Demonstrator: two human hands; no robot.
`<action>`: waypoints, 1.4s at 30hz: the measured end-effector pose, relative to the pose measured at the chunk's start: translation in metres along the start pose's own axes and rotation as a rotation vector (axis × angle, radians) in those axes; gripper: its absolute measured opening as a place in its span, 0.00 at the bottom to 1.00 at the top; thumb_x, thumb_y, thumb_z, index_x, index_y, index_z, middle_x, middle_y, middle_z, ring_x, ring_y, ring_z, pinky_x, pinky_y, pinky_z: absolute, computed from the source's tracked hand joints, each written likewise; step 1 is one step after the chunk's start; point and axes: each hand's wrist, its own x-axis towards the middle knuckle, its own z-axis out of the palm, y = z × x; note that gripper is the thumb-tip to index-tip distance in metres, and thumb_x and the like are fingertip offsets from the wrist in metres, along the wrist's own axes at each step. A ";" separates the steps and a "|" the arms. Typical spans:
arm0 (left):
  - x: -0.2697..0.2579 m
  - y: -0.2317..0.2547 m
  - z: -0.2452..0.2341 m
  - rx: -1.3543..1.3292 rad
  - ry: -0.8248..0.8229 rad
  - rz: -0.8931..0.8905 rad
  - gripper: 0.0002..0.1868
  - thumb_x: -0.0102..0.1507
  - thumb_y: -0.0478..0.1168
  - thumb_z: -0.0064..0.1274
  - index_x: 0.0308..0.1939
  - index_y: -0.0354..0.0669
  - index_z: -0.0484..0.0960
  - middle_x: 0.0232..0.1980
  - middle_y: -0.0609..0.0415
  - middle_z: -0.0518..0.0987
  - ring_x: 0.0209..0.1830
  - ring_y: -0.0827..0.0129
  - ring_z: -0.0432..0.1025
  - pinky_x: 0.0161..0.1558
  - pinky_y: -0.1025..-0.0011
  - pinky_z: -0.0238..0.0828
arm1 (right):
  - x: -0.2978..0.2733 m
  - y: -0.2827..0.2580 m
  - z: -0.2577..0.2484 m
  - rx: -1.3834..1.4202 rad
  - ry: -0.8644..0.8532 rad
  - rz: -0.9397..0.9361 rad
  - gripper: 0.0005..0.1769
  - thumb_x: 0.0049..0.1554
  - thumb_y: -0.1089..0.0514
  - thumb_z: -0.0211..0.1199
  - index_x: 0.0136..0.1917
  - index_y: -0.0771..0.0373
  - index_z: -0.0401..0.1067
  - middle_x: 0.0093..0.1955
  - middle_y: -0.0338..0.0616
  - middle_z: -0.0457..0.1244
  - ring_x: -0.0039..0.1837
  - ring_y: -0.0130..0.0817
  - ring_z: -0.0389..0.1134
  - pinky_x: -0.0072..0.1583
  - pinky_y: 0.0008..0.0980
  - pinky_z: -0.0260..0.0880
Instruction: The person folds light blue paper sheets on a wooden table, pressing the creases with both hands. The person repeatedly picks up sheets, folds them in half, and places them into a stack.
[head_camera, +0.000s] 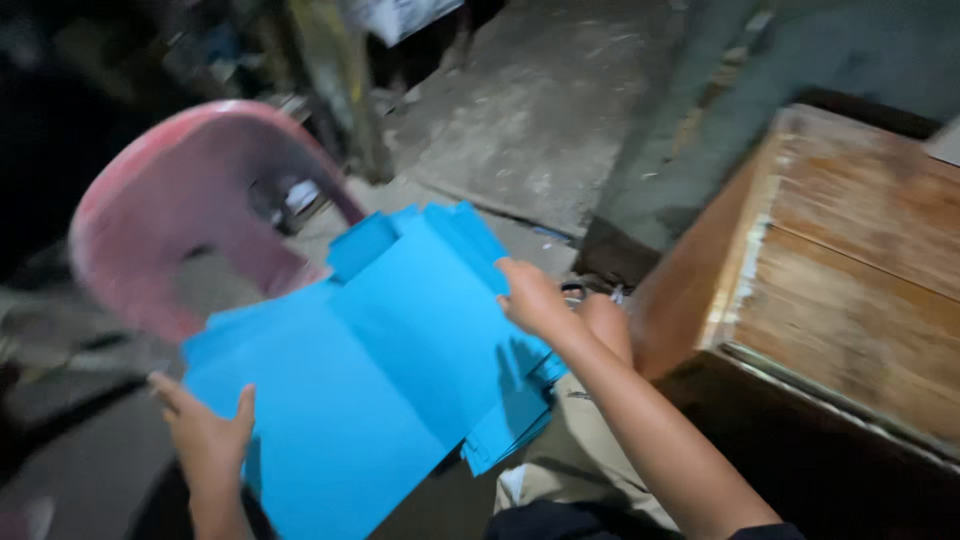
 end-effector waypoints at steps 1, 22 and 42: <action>0.008 0.017 0.006 -0.007 -0.015 0.046 0.63 0.60 0.53 0.65 0.84 0.33 0.36 0.75 0.16 0.56 0.71 0.23 0.62 0.64 0.34 0.67 | -0.005 -0.005 -0.012 0.002 0.032 0.037 0.30 0.54 0.58 0.69 0.68 0.62 0.65 0.56 0.63 0.68 0.63 0.63 0.69 0.63 0.58 0.71; -0.320 0.596 0.159 -0.589 -0.622 1.763 0.58 0.53 0.36 0.65 0.83 0.47 0.48 0.74 0.33 0.65 0.70 0.34 0.67 0.67 0.46 0.69 | -0.400 0.237 -0.300 -0.304 0.827 0.363 0.29 0.56 0.58 0.70 0.70 0.63 0.72 0.64 0.58 0.66 0.69 0.59 0.65 0.69 0.51 0.64; -0.327 0.585 0.134 -0.568 -0.422 1.657 0.42 0.59 0.51 0.61 0.76 0.47 0.66 0.74 0.37 0.66 0.77 0.37 0.58 0.69 0.25 0.47 | -0.425 0.216 -0.259 -0.406 0.495 0.423 0.17 0.66 0.48 0.57 0.64 0.49 0.77 0.66 0.38 0.70 0.71 0.39 0.68 0.81 0.58 0.47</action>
